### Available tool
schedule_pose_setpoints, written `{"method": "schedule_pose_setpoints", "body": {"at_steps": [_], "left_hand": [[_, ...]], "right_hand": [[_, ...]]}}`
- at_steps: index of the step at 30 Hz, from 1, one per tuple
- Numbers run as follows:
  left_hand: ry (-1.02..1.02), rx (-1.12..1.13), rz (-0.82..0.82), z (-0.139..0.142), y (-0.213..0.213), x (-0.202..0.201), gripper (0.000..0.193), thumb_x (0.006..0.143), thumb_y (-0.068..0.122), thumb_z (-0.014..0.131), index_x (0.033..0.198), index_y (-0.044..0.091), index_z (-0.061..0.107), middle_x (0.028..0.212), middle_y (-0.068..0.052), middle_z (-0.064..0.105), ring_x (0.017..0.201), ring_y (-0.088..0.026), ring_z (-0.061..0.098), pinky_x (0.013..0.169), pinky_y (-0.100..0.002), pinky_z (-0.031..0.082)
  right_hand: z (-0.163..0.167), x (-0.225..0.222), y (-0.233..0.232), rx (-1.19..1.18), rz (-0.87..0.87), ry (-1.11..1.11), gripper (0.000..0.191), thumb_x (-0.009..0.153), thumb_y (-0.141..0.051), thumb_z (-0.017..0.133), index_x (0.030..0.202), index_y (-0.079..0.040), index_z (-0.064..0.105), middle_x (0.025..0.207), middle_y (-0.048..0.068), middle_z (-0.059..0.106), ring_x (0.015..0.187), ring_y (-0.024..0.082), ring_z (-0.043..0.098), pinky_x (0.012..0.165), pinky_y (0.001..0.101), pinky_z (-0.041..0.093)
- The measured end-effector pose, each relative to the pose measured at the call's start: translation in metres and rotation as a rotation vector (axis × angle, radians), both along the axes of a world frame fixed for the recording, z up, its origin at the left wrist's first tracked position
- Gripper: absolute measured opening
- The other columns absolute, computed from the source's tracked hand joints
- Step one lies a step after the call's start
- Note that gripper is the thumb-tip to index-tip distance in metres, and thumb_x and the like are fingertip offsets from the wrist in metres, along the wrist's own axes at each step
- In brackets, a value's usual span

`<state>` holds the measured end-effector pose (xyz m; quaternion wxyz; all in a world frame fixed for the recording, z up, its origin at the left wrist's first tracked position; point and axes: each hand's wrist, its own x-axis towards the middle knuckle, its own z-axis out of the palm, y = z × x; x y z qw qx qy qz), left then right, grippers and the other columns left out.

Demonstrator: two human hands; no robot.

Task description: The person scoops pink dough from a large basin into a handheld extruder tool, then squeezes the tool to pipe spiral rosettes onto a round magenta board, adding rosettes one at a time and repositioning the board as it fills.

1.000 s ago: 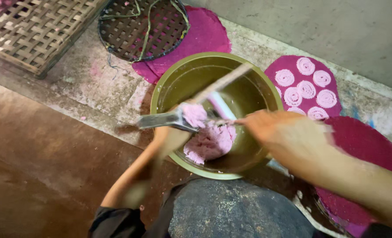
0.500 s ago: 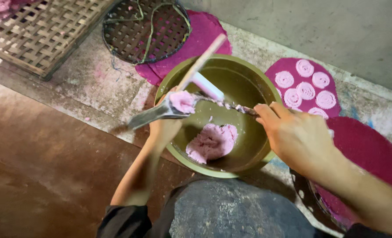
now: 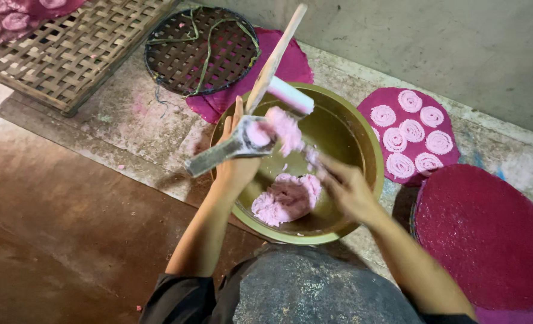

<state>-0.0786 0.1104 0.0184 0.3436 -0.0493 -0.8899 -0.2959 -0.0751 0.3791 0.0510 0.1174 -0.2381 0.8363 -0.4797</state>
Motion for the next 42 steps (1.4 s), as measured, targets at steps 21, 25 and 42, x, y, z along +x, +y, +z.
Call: {"method": "schedule_pose_setpoints", "body": {"at_steps": [21,25,42], "left_hand": [[-0.344,0.359,-0.378,-0.012,0.043,0.021,0.052,0.086,0.026,0.075,0.132,0.005,0.063,0.116,-0.013,0.072,0.099,-0.023,0.071,0.085,-0.036,0.058],[-0.415,0.487,-0.478,-0.008,0.03,0.032,0.04,0.083,0.021,0.077,0.119,0.006,0.068,0.107,-0.011,0.074,0.099,-0.023,0.072,0.087,-0.039,0.057],[-0.477,-0.046,-0.305,0.007,0.019,0.017,0.019,0.1,0.022,0.062,0.115,0.017,0.073,0.109,-0.005,0.075,0.1,-0.019,0.071,0.09,-0.035,0.057]], "right_hand": [[0.075,-0.008,-0.036,1.127,0.475,0.659,0.024,0.09,-0.018,0.059,0.111,-0.005,0.064,0.088,0.011,0.068,0.074,0.027,0.071,0.06,0.0403,0.056],[0.088,0.007,-0.025,0.999,0.597,1.022,0.018,0.088,-0.014,0.061,0.101,-0.002,0.063,0.082,0.008,0.063,0.066,0.02,0.068,0.054,0.0356,0.055],[0.125,0.004,-0.045,0.965,0.522,0.873,0.012,0.082,-0.012,0.061,0.093,-0.006,0.062,0.079,0.011,0.067,0.069,0.025,0.072,0.056,0.0369,0.058]]}}
